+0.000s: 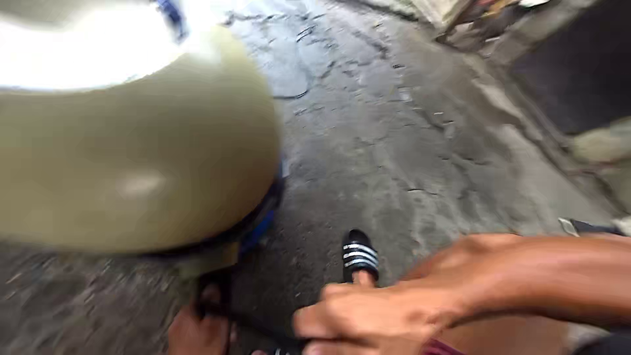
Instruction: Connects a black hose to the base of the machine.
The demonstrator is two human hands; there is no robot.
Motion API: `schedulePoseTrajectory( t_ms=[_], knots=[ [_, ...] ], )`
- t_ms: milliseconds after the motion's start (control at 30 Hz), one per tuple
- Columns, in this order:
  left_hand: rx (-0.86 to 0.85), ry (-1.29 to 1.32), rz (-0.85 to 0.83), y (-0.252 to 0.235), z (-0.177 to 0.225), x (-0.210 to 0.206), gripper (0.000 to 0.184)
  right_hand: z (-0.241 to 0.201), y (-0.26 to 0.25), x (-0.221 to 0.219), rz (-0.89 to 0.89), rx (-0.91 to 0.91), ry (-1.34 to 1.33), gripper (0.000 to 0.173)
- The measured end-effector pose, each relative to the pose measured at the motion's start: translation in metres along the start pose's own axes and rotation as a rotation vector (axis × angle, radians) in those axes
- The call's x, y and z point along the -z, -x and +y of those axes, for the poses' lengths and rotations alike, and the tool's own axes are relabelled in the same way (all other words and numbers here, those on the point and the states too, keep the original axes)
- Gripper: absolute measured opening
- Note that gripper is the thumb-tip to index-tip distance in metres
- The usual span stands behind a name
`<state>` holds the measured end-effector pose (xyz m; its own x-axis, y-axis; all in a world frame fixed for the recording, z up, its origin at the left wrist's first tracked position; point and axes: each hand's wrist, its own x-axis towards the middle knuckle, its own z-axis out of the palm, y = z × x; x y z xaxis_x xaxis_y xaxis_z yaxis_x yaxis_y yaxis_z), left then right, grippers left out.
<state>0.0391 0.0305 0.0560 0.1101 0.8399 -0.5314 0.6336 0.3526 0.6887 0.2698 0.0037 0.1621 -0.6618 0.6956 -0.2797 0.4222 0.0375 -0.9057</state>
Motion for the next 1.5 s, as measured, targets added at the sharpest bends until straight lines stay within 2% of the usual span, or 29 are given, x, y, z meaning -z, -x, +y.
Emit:
schedulePoseTrajectory(
  t_ms=[100, 200, 300, 400, 467, 500, 533, 567, 667, 733, 800, 833, 867, 900, 933, 967, 1000, 1033, 1100, 1133, 1200, 1267, 1367, 1400, 1467, 1500],
  knots=[
    [0.085, 0.135, 0.042, -0.006, -0.006, -0.006, 0.043, 0.024, 0.038, 0.012, -0.097, -0.066, 0.040, 0.037],
    [0.103, 0.235, -0.023, -0.008, -0.010, -0.013, 0.046, 0.088, 0.042, 0.014, -0.125, -0.133, 0.079, 0.050],
    [0.105, 0.377, -0.106, -0.007, -0.014, -0.012, 0.046, 0.167, -0.028, -0.006, -0.082, 0.013, 0.086, 0.051],
    [0.196, 0.602, -0.137, -0.009, -0.016, -0.014, 0.042, 0.204, -0.119, -0.043, 0.059, 0.153, -0.017, 0.035],
    [0.275, 0.801, -0.195, -0.009, -0.021, -0.016, 0.044, 0.210, -0.158, -0.069, 0.145, 0.158, -0.207, 0.032],
    [0.293, 0.915, -0.256, -0.009, -0.026, -0.018, 0.048, 0.227, -0.177, -0.086, 0.162, 0.283, -0.380, 0.033],
    [0.293, 1.031, -0.332, -0.010, -0.032, -0.021, 0.051, 0.243, -0.200, -0.105, 0.156, 0.497, -0.594, 0.037],
    [0.284, 1.139, -0.420, -0.011, -0.039, -0.024, 0.053, 0.240, -0.217, -0.115, 0.102, 0.609, -0.795, 0.042],
    [0.220, 1.339, -0.638, -0.019, -0.050, -0.028, 0.055, 0.215, -0.228, -0.097, -0.087, 0.578, -1.052, 0.061],
    [0.173, 1.289, -0.623, -0.020, -0.043, -0.024, 0.053, 0.221, -0.223, -0.082, -0.170, 0.460, -1.079, 0.065],
    [0.120, 1.225, -0.564, -0.023, -0.035, -0.023, 0.040, 0.218, -0.202, -0.070, -0.114, 0.237, -0.894, 0.052],
    [0.103, 1.181, -0.519, -0.024, -0.031, -0.022, 0.033, 0.207, -0.189, -0.062, -0.072, 0.106, -0.579, 0.039],
    [0.093, 1.128, -0.471, -0.025, -0.028, -0.020, 0.030, 0.193, -0.173, -0.051, -0.096, -0.064, -0.222, 0.035],
    [0.076, 1.079, -0.431, -0.026, -0.025, -0.018, 0.027, 0.174, -0.156, -0.038, -0.191, -0.229, 0.047, 0.033],
    [0.055, 1.044, -0.397, -0.026, -0.024, -0.017, 0.025, 0.163, -0.140, -0.024, -0.317, -0.362, 0.204, 0.030],
    [0.033, 1.022, -0.373, -0.027, -0.023, -0.017, 0.023, 0.153, -0.123, -0.009, -0.424, -0.457, 0.287, 0.027],
    [0.012, 1.005, -0.360, -0.029, -0.024, -0.016, 0.023, 0.138, -0.104, 0.006, -0.480, -0.476, 0.343, 0.025],
    [-0.007, 0.988, -0.352, -0.030, -0.025, -0.016, 0.023, 0.118, -0.086, 0.022, -0.474, -0.401, 0.368, 0.023],
    [-0.040, 0.938, -0.335, -0.030, -0.026, -0.016, 0.025, 0.074, -0.062, 0.042, -0.330, -0.024, 0.390, 0.020],
    [-0.066, 0.905, -0.317, -0.031, -0.027, -0.017, 0.025, 0.051, -0.064, 0.047, -0.252, 0.147, 0.419, 0.021],
    [-0.111, 0.849, -0.273, -0.030, -0.029, -0.019, 0.024, 0.009, -0.088, 0.044, -0.166, 0.326, 0.616, 0.026],
    [-0.129, 0.861, -0.243, -0.028, -0.027, -0.018, 0.016, -0.018, -0.124, 0.028, -0.181, 0.318, 0.889, 0.035],
    [-0.165, 0.872, -0.217, -0.023, -0.026, -0.018, 0.014, -0.037, -0.167, -0.010, -0.325, 0.098, 1.322, 0.048],
    [-0.179, 0.852, -0.213, -0.022, -0.027, -0.018, 0.015, -0.018, -0.173, -0.021, -0.262, 0.151, 1.386, 0.041],
    [-0.202, 0.801, -0.200, -0.022, -0.029, -0.019, 0.016, 0.052, -0.175, -0.029, 0.116, 0.643, 1.367, 0.018],
    [-0.211, 0.782, -0.203, -0.023, -0.029, -0.020, 0.017, 0.015, -0.168, -0.028, -0.160, 0.410, 1.433, 0.015]
  ],
)
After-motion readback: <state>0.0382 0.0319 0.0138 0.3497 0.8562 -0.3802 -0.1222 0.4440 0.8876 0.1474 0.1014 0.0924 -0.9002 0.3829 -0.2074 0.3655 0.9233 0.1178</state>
